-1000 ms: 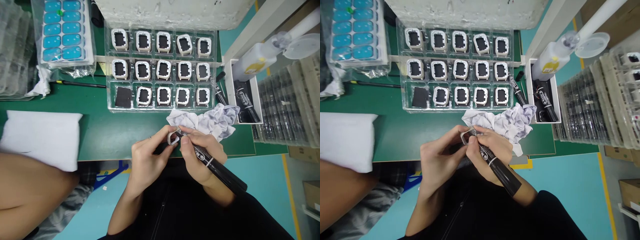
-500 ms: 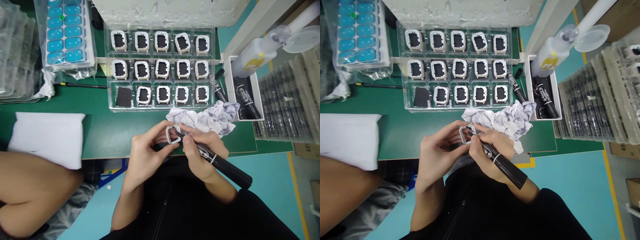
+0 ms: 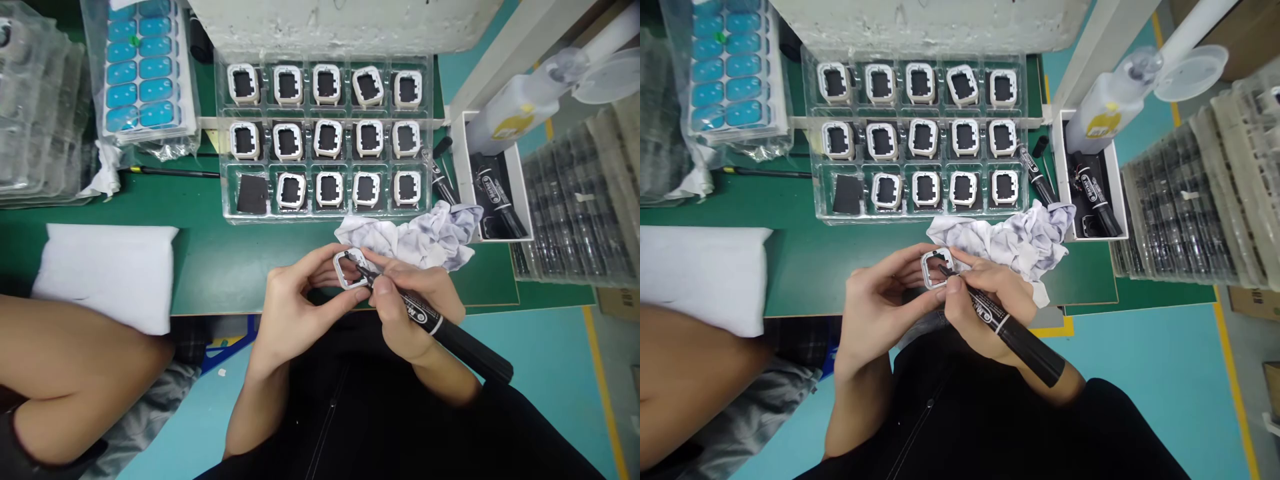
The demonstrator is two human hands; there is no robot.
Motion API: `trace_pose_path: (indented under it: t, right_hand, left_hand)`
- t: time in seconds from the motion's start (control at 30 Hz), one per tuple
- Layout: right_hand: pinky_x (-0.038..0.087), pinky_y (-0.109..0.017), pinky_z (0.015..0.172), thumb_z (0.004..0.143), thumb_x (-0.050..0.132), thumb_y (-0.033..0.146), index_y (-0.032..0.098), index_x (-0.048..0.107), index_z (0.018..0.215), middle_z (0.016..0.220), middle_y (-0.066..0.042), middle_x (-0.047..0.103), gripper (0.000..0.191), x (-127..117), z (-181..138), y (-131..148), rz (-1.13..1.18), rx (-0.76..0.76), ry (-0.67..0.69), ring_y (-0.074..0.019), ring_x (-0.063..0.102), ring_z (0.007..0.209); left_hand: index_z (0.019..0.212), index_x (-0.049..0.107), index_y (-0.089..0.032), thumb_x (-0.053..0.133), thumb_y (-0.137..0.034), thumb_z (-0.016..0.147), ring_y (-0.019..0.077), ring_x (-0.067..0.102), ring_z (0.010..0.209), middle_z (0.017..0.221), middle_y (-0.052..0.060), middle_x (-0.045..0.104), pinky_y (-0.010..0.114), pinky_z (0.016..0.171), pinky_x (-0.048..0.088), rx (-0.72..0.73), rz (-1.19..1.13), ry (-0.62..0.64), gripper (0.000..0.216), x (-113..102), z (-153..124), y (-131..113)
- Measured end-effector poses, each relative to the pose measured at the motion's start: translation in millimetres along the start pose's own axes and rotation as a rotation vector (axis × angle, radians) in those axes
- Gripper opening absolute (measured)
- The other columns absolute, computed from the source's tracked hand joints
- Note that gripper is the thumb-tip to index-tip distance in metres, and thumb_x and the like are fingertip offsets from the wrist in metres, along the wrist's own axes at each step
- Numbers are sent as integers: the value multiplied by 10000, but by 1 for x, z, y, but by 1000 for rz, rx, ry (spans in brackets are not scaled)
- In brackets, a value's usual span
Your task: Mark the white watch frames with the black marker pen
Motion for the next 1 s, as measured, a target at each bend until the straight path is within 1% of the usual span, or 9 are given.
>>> trace_pose_path:
  t: [0.13,0.33,0.53,0.63,0.73,0.8,0.87,0.93,1.0]
  right_hand:
    - [838,-555,955,1058,775,244,279,676,968,675,82,758,138,1,1,1,-9,-7,16,-195,838,648]
    - [837,-542,959,1035,784,193,266,719,1016,694,83,767,99,-1,0,2,-32,-46,7,-192,837,630]
    - [846,-477,887,1008,831,203,277,755,1039,867,21,893,110,-3,-2,0,-103,-77,9,-287,941,872]
    - [843,-436,868,997,836,176,278,759,1035,885,17,900,133,-2,-1,2,-156,-82,31,-303,949,950]
    - [834,-408,899,981,824,117,264,754,1055,895,5,899,179,-1,1,4,-154,-79,41,-302,949,990]
    - [832,-408,908,973,824,102,261,754,1063,883,7,889,195,-1,1,4,-137,-93,28,-290,948,957]
    - [835,-438,916,974,824,102,259,754,1071,844,23,867,198,-1,1,5,-114,-114,25,-258,928,830]
    - [836,-480,938,983,813,96,254,750,1073,793,43,833,192,-1,1,5,-85,-129,29,-211,861,678]
    - [832,-509,965,992,795,87,247,742,1071,755,56,796,186,-1,1,5,-53,-129,34,-174,786,592]
  left_hand:
    - [1409,837,-214,1065,-299,865,286,928,1054,1171,75,929,397,1049,791,10,20,-10,596,1,-1,0]
    - [1417,827,-227,1018,-219,894,263,925,1078,1202,63,927,373,1067,781,44,54,-5,557,0,0,1]
    - [1407,828,-236,969,-195,932,252,924,1093,1235,56,922,339,1062,773,69,103,-4,497,0,0,2]
    - [1418,827,-249,951,-188,951,236,923,1078,1227,41,921,321,1057,767,99,131,-1,487,0,-1,1]
    - [1428,825,-262,933,-169,961,224,921,1079,1235,26,919,303,1056,760,120,155,3,488,0,-2,1]
    - [1428,826,-268,930,-169,964,225,921,1082,1240,22,918,301,1055,759,129,167,2,486,0,-1,0]
    - [1426,827,-275,927,-168,968,230,921,1086,1245,19,918,304,1054,759,137,174,0,481,1,-1,0]
    - [1415,832,-282,916,-158,973,230,919,1101,1261,15,915,303,1060,755,147,175,-3,466,1,-1,0]
    - [1399,839,-285,895,-138,981,225,913,1130,1286,13,908,297,1077,747,150,168,-10,447,0,0,0]
Point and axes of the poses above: each hand's wrist, its own z-axis towards the middle knuckle, its own x-axis out of the palm, y = z × x, the point moved 5 cm from there along z, towards the middle knuckle
